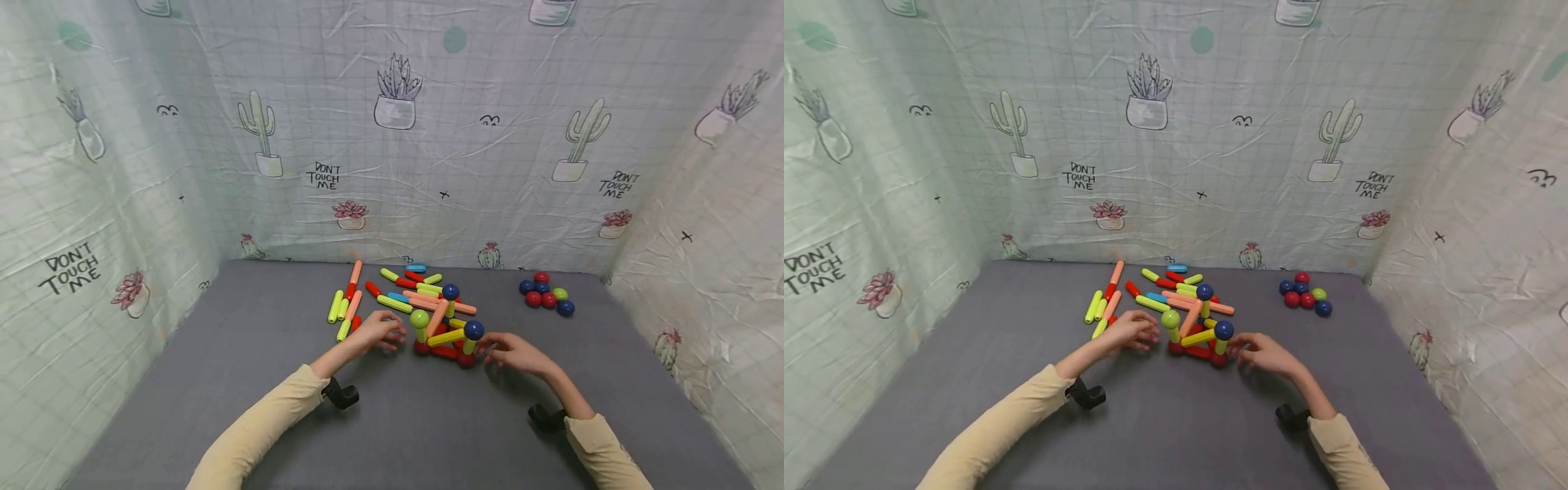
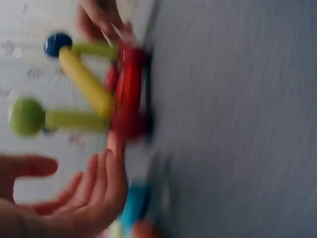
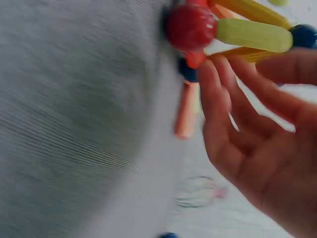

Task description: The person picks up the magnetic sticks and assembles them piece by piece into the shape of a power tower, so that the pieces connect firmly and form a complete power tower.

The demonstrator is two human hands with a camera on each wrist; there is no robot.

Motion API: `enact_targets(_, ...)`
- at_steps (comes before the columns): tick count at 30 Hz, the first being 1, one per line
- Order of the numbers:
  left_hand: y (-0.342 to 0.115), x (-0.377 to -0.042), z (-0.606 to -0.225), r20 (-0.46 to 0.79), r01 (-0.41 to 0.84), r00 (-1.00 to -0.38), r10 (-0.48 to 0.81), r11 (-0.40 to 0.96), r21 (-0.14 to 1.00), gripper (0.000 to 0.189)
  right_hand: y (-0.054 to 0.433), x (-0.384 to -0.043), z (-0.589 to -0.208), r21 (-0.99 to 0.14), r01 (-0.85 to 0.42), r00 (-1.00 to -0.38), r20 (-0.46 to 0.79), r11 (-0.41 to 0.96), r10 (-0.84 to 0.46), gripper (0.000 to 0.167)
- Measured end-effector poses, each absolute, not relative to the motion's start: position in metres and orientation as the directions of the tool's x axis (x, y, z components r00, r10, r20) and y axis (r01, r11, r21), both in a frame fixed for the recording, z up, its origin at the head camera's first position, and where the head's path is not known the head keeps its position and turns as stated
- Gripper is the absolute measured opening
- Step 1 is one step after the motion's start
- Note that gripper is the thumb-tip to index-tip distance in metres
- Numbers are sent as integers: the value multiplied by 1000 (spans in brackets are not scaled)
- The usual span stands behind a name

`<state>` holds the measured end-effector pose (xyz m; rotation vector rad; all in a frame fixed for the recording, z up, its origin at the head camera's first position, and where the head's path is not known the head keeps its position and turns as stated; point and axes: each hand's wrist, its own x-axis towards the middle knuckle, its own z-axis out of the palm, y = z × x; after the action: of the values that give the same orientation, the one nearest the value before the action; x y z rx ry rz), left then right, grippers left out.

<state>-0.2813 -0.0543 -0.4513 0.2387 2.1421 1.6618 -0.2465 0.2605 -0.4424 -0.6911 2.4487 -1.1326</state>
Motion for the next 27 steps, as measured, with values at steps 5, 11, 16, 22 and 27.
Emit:
enact_targets(5,-58,-295,-455,161,390,-920,358,789,474,22,249,-241,-422,-663,-390,-910,173,639,-376,22)
enact_targets(11,-44,-298,-460,151,364,-923,354,930,47,36,237,-235,-408,-621,-453,-891,332,639,-309,20)
enact_targets(16,-39,-301,-455,67,339,-939,338,941,6,38,234,-231,-406,-579,-487,-873,357,654,-334,21)
enact_targets(22,-46,-305,-446,297,402,-899,322,876,266,11,233,-230,-412,-531,-532,-844,395,659,-363,24)
enact_targets(27,-36,-296,-419,534,636,-762,367,581,508,26,232,-229,-413,-545,-520,-852,389,658,-352,27)
